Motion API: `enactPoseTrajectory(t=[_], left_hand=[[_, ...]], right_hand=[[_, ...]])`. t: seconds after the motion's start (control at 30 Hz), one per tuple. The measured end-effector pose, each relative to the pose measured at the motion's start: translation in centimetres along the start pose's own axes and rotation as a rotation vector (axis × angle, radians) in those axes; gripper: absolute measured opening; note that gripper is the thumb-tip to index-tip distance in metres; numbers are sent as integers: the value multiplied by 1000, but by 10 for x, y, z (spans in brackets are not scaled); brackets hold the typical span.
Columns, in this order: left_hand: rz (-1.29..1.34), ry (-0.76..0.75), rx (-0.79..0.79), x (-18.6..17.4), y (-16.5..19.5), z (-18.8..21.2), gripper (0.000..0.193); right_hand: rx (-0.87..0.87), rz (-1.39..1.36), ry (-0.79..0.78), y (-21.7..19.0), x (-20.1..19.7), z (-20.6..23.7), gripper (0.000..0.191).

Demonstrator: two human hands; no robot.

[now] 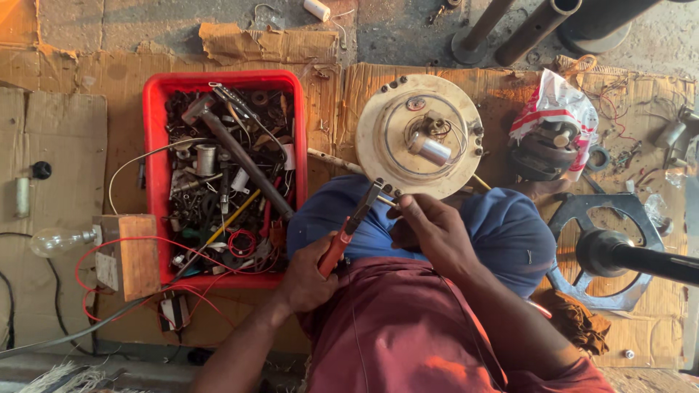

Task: The person sits on the floor and works on a circular electrical motor component. They use pliers to manipulate wires and a wooden stick to adjust parts inside the motor housing. The person repeatedly inserts and removes the stick while handling small metal pieces.

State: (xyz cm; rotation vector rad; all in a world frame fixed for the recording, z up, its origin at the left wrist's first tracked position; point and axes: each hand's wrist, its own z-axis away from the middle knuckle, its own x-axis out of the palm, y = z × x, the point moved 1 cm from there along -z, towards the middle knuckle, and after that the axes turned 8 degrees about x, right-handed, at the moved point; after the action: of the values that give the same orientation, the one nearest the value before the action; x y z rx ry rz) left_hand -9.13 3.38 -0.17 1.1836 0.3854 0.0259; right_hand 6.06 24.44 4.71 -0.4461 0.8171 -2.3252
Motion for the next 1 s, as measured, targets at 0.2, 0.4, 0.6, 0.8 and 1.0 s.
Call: enactPoseTrajectory(t=[0.2,0.4,0.6,0.8,1.0], left_hand=[[71,18,38,-3,8,0,82],[50,4,26,-4,8,0,80],[25,-12,90,-5,8,1,73],[37,-41,-6,-4,5,0,78],[41,16,226,-4,5,1,77]], right_hand=[[-269,50,-86,-13,3,9,32],[39,-12,-108,-11,0,5,31],[-145,89,-108,-18,-5,5,31],[-65,206,-139,-18,-9,1,30],[-36,52,-156,-13,-12,2,30]])
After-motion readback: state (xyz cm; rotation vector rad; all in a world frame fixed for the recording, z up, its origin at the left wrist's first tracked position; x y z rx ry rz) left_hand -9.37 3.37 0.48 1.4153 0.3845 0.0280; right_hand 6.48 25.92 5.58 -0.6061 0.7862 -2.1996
